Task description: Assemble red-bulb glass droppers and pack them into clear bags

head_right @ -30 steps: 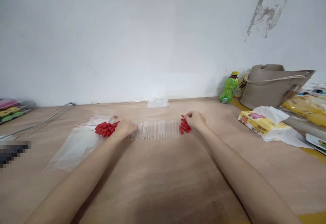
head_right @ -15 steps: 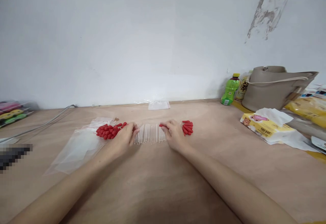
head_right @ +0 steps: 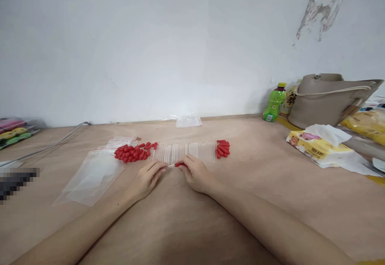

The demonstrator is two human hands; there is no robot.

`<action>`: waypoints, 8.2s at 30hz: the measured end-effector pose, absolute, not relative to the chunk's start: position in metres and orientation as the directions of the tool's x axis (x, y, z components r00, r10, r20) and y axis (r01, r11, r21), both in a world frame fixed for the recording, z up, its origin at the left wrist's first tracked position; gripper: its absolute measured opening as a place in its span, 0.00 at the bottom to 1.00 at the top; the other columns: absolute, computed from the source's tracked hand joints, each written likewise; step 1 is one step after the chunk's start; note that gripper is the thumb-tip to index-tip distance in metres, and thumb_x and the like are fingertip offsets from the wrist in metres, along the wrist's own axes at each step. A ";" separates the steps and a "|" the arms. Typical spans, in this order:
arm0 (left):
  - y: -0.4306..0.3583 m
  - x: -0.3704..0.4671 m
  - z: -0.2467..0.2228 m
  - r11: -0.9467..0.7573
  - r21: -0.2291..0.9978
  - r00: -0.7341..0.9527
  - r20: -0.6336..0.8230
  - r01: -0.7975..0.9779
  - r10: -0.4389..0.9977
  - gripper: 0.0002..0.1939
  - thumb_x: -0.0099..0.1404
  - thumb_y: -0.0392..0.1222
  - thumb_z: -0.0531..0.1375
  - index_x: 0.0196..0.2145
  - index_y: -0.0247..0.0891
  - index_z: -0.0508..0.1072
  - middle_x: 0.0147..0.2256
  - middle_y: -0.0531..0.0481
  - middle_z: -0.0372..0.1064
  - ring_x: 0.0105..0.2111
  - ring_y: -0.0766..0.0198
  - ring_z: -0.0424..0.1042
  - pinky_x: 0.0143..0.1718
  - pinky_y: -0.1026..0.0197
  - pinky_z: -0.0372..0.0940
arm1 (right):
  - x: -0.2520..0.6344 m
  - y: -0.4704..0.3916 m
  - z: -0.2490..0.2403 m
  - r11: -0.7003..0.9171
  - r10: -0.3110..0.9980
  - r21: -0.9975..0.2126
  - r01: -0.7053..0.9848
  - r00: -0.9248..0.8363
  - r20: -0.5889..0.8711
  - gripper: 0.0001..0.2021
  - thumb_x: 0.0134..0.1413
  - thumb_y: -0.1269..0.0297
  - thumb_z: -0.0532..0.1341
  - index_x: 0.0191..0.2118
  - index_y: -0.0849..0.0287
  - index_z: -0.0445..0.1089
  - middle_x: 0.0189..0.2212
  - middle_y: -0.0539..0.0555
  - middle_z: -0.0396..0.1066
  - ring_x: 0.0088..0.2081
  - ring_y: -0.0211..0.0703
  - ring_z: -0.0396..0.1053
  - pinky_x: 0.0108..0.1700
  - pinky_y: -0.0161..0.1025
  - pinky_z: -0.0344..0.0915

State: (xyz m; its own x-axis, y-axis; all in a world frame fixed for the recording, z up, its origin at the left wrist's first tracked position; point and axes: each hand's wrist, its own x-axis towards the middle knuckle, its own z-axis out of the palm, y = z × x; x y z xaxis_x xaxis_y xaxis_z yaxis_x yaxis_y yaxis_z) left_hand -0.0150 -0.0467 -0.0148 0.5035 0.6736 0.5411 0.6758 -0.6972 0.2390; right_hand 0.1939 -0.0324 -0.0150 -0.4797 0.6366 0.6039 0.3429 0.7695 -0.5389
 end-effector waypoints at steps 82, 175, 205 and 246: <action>-0.049 -0.029 -0.003 -0.685 0.181 0.374 0.726 0.706 0.577 0.09 0.63 0.37 0.52 0.36 0.36 0.71 0.31 0.48 0.71 0.30 0.66 0.69 0.32 0.65 0.64 | 0.216 -0.017 0.000 0.867 0.495 -0.348 0.357 -0.526 0.692 0.18 0.41 0.57 0.65 0.41 0.57 0.69 0.35 0.55 0.70 0.39 0.43 0.65 0.42 0.40 0.62; -0.053 -0.014 -0.008 -0.647 0.387 0.479 0.449 0.657 0.754 0.06 0.65 0.37 0.47 0.34 0.37 0.62 0.30 0.50 0.64 0.31 0.65 0.64 0.32 0.63 0.60 | 0.197 -0.034 -0.016 0.686 0.716 -0.638 0.350 -0.477 0.509 0.08 0.51 0.72 0.54 0.37 0.59 0.68 0.30 0.53 0.67 0.29 0.36 0.63 0.32 0.34 0.61; -0.054 -0.008 -0.014 -0.730 0.062 0.649 0.409 0.681 0.641 0.12 0.65 0.35 0.46 0.29 0.38 0.66 0.25 0.52 0.63 0.27 0.66 0.63 0.28 0.66 0.59 | 0.200 -0.040 -0.027 0.828 0.548 -0.257 0.499 -0.618 0.564 0.08 0.54 0.65 0.54 0.31 0.60 0.69 0.27 0.54 0.69 0.29 0.39 0.66 0.32 0.35 0.62; -0.054 -0.015 -0.004 -0.725 0.098 0.478 0.690 0.681 0.543 0.09 0.63 0.35 0.52 0.38 0.37 0.71 0.33 0.48 0.70 0.30 0.66 0.69 0.31 0.65 0.64 | 0.219 -0.024 -0.023 0.810 0.536 -0.314 0.495 -0.408 0.739 0.12 0.53 0.64 0.56 0.44 0.59 0.63 0.36 0.56 0.65 0.36 0.41 0.65 0.37 0.38 0.64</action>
State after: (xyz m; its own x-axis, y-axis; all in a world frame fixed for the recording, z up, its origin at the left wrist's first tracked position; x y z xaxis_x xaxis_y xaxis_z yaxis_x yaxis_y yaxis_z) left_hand -0.0146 -0.0545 -0.0043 0.4783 0.5431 0.6901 0.6815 -0.7252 0.0984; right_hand 0.2191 -0.0244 -0.0235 -0.4085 0.5359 0.7389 0.4951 0.8102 -0.3138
